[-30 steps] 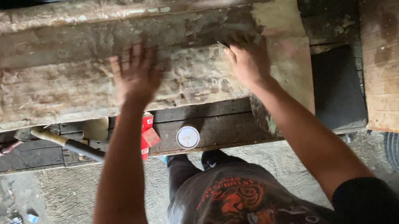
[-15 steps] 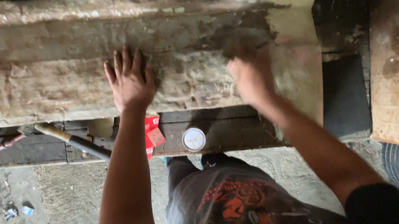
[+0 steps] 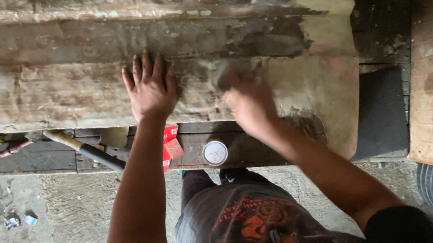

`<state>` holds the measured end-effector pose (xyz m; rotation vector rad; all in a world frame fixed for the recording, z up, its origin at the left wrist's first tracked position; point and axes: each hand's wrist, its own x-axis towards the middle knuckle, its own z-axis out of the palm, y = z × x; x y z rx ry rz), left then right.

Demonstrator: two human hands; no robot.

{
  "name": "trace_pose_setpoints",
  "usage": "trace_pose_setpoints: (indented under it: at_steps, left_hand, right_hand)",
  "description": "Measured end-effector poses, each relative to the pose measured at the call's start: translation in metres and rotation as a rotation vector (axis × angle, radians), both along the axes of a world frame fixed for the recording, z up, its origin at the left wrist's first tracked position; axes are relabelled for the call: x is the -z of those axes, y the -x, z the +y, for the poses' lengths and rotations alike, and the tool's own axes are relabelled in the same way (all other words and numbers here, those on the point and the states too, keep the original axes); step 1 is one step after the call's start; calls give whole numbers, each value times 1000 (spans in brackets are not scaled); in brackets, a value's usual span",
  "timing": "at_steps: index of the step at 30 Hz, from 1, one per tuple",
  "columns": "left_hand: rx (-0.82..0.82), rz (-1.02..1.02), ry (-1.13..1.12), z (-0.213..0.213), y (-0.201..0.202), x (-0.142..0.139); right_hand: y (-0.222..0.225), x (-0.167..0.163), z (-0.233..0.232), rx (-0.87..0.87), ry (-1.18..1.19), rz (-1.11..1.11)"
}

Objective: The person sands a large, curved car body panel resting on a workbench using a sanding block. They systematically move along the surface, smoothing the material with both hands.

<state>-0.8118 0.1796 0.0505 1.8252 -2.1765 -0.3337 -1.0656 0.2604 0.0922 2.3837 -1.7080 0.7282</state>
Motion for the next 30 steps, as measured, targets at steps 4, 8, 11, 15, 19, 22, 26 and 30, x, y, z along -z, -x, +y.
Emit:
trace_pose_setpoints:
  at_steps: [4, 8, 11, 15, 19, 22, 26, 30]
  left_hand:
    - [2, 16, 23, 1, 0, 2]
    - [-4, 26, 14, 3, 0, 2]
    - [-14, 30, 34, 1, 2, 0]
    - [-27, 25, -11, 1, 3, -2]
    - [-7, 20, 12, 3, 2, -1]
    - [-13, 21, 29, 3, 1, 0]
    - [-6, 24, 23, 2, 1, 2]
    - [-6, 15, 22, 2, 2, 4]
  right_hand:
    - [-4, -1, -4, -11, -160, -65]
    - [9, -2, -23, 73, -275, 16]
    - [-3, 2, -4, 100, -148, 242]
    - [-24, 7, 26, -153, -168, 152]
    - [-15, 8, -14, -10, -214, 149]
    - [-15, 8, -20, -28, -241, 110]
    - [-32, 9, 19, -138, -160, 106]
    - [-24, 11, 17, -73, -164, 148]
